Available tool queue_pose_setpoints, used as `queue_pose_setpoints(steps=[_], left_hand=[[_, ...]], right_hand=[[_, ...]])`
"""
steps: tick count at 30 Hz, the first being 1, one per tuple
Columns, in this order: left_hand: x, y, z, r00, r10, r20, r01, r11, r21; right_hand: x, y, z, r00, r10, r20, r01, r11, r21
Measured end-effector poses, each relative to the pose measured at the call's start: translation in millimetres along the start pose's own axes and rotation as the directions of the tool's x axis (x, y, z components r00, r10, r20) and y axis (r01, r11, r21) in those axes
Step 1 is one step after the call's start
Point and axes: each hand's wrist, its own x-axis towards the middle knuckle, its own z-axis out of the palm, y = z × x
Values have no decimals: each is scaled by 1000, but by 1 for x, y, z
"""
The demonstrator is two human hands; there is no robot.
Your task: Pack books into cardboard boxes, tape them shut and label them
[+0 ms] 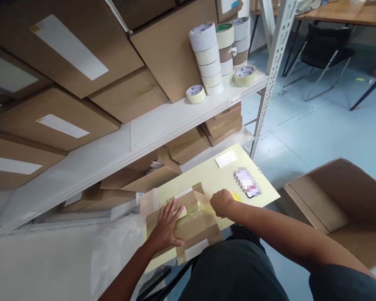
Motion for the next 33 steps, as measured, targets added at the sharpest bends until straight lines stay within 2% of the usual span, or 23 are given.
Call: queue_pose_setpoints(steps=[3, 7, 11, 14, 18, 20, 22, 24, 26, 29, 33], left_hand=[[0, -1, 4, 1000, 7, -25, -7, 1000, 3], [0, -2, 8, 1000, 0, -22, 0, 1000, -11], [1, -1, 8, 1000, -8, -7, 8, 1000, -14], [1, 0, 7, 1000, -5, 10, 5, 1000, -9], [2, 1, 5, 1000, -2, 13, 2, 1000, -4], [2, 1, 5, 1000, 1, 10, -1, 1000, -3], [2, 0, 5, 1000, 2, 4, -2, 1000, -4], [3, 0, 5, 1000, 4, -5, -4, 1000, -3], [4, 1, 5, 1000, 6, -12, -6, 1000, -2], [4, 1, 6, 1000, 7, -11, -7, 1000, 5], [5, 2, 7, 1000, 8, -15, -8, 1000, 12]], right_hand=[[-9, 7, 26, 993, 108, -43, -107, 994, 19], [-6, 17, 60, 945, 231, -230, -203, 969, 138], [16, 25, 89, 926, 291, -242, -250, 950, 185], [29, 33, 100, 924, 302, -235, -256, 944, 209], [25, 34, 96, 915, 315, -253, -254, 935, 247], [15, 22, 89, 894, 290, -342, -178, 930, 322], [3, 0, 86, 835, 222, -504, 26, 898, 439], [-6, -28, 90, 761, 140, -634, 270, 820, 505], [-9, -54, 101, 748, 75, -659, 393, 750, 532], [-4, -76, 120, 769, 32, -639, 434, 708, 558], [2, -76, 132, 815, 76, -575, 399, 646, 651]])
